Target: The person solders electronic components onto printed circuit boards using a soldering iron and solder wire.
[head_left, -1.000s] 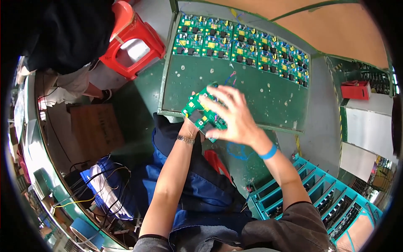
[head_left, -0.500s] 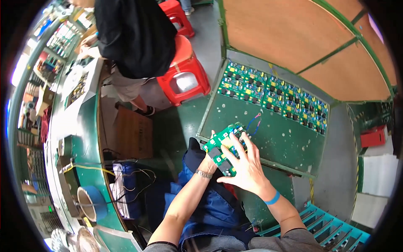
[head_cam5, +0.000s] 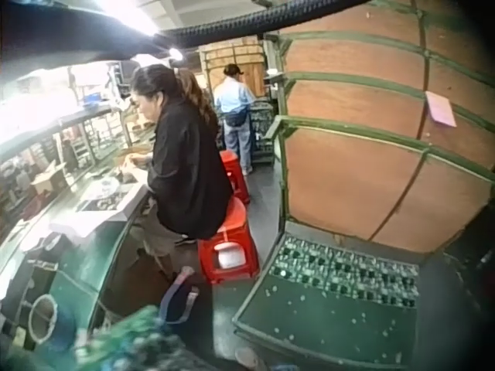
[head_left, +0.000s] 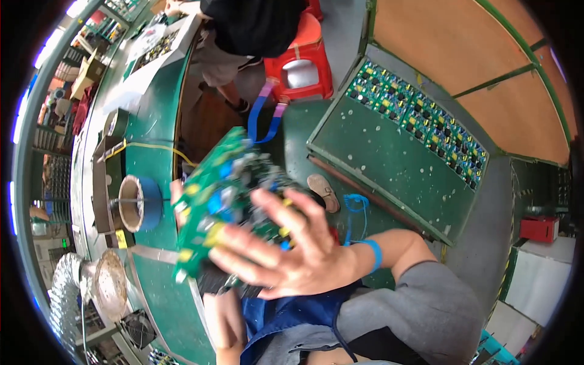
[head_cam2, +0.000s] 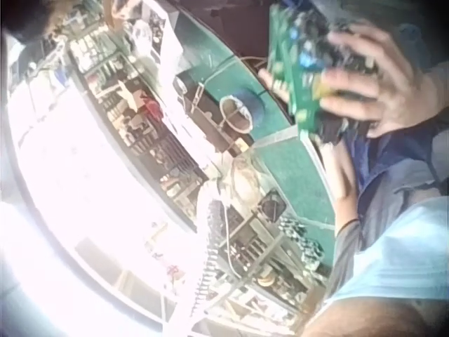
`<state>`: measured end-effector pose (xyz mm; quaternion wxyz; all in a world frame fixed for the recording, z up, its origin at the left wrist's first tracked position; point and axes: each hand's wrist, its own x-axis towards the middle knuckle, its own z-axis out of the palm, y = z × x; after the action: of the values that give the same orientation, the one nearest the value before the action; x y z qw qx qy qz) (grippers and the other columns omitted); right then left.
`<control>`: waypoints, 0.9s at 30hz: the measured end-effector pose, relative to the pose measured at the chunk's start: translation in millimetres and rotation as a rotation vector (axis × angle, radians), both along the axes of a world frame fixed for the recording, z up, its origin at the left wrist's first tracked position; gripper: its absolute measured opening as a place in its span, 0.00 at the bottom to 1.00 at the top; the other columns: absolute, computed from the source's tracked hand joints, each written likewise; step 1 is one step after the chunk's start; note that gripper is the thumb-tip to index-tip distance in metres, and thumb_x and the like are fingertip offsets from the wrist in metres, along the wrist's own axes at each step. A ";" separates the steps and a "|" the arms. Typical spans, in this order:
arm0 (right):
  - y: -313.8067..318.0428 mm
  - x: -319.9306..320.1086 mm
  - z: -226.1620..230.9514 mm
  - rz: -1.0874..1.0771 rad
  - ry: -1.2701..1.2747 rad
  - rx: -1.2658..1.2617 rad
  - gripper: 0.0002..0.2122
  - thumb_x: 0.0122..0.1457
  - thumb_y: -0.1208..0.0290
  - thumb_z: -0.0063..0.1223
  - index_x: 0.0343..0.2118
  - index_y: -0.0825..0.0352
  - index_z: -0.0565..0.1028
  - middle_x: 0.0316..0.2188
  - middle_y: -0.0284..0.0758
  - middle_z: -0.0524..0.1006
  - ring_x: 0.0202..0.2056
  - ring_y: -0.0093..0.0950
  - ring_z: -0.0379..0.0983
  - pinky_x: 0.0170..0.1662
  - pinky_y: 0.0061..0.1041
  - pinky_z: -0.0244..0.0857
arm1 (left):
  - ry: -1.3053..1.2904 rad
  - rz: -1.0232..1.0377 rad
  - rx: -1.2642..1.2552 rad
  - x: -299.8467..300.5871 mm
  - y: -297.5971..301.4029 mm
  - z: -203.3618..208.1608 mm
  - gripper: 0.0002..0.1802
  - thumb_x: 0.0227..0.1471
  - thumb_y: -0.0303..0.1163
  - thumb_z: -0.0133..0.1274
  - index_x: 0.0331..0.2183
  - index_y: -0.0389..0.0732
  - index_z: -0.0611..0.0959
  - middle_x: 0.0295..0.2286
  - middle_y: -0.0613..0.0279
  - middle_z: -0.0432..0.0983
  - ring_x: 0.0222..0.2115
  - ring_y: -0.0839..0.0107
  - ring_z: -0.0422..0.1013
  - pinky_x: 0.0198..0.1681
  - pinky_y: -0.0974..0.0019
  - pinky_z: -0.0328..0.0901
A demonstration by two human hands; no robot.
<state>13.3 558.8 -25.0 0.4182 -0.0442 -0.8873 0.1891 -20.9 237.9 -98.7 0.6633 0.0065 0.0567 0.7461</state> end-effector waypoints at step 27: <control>-498.3 114.6 17.1 1.941 0.126 -0.332 0.42 0.38 0.45 0.61 0.59 0.53 0.62 0.64 0.46 0.49 0.60 0.57 0.47 0.55 0.52 0.50 | 0.552 1.959 -0.553 280.4 -294.3 148.7 0.38 0.62 0.58 0.27 0.56 0.35 0.66 0.53 0.45 0.66 0.52 0.52 0.66 0.58 0.51 0.59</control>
<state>127.9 60.5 -7.9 0.1165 0.6551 -0.4770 0.5743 259.5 -56.4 50.1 -0.2868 -0.0238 0.3543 0.8897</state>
